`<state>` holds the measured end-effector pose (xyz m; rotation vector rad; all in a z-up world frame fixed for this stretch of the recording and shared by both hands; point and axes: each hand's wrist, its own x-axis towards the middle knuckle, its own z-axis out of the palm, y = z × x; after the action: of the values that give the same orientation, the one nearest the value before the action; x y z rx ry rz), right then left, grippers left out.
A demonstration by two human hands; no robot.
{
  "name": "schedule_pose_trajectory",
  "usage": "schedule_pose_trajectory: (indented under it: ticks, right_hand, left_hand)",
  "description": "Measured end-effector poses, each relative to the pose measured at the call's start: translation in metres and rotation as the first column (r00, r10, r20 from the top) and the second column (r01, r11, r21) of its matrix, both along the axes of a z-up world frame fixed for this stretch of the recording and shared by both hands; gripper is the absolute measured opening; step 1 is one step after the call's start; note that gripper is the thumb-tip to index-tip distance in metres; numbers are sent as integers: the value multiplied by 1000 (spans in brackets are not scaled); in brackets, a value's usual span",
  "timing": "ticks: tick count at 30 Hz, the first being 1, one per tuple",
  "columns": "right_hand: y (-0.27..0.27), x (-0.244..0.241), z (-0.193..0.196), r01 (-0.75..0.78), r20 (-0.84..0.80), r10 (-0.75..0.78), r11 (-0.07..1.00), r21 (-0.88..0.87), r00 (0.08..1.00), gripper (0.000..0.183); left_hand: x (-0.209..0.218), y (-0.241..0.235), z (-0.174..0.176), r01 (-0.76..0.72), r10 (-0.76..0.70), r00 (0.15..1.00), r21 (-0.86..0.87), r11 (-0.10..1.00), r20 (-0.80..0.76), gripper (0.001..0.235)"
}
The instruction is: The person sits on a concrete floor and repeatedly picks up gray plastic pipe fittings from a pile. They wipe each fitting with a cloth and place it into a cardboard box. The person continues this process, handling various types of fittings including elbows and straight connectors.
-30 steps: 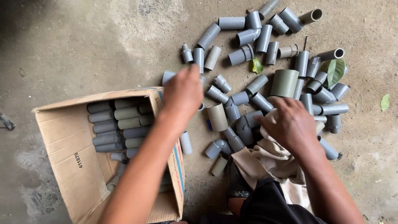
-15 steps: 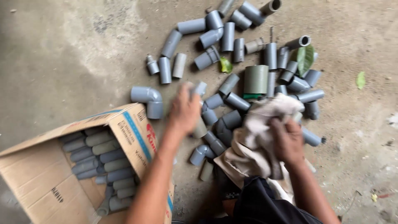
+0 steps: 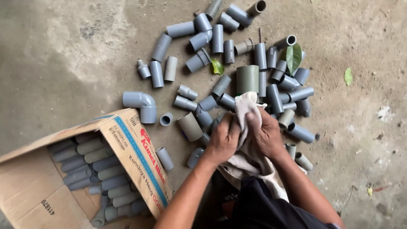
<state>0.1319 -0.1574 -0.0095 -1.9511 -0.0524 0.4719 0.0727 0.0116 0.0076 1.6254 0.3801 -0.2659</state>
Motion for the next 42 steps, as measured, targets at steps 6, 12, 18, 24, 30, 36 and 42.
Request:
schedule_pose_trajectory:
  ticks: [6,12,18,24,30,36,42]
  right_hand:
    - [9,12,18,-428,-315,470,882,195,825,35]
    - [113,-5,148,-617,339,845,533,-578,413,58]
    - [285,-69,203,-856,647,727,164,-490,-231,47]
    - [399,-135,145,-905,671,691,57,-422,-270,41]
    - [445,-183,-20,-819,459,888,281,-500,25,33]
    - [456,-185,-68,-438,235,967,169,-883,-100,24]
    - [465,-221,54,-655,-561,537,756,-12,630,74]
  left_hand:
    - [-27,88,67,343,-341,939,87,935,-40,44]
    - [-102,210,126,77,-128,985,361,929,119,33]
    - [-166,271,190,-6,56,982,269,963,-179,22]
    - [-239,342,146,-242,338,900,329,913,-276,26]
    - [-275,368,95,-400,419,894,700,591,157,10]
    - [-287,337,15,-157,240,971,738,656,-7,19]
    - [-284,271,-74,73,405,850,835,545,-338,25]
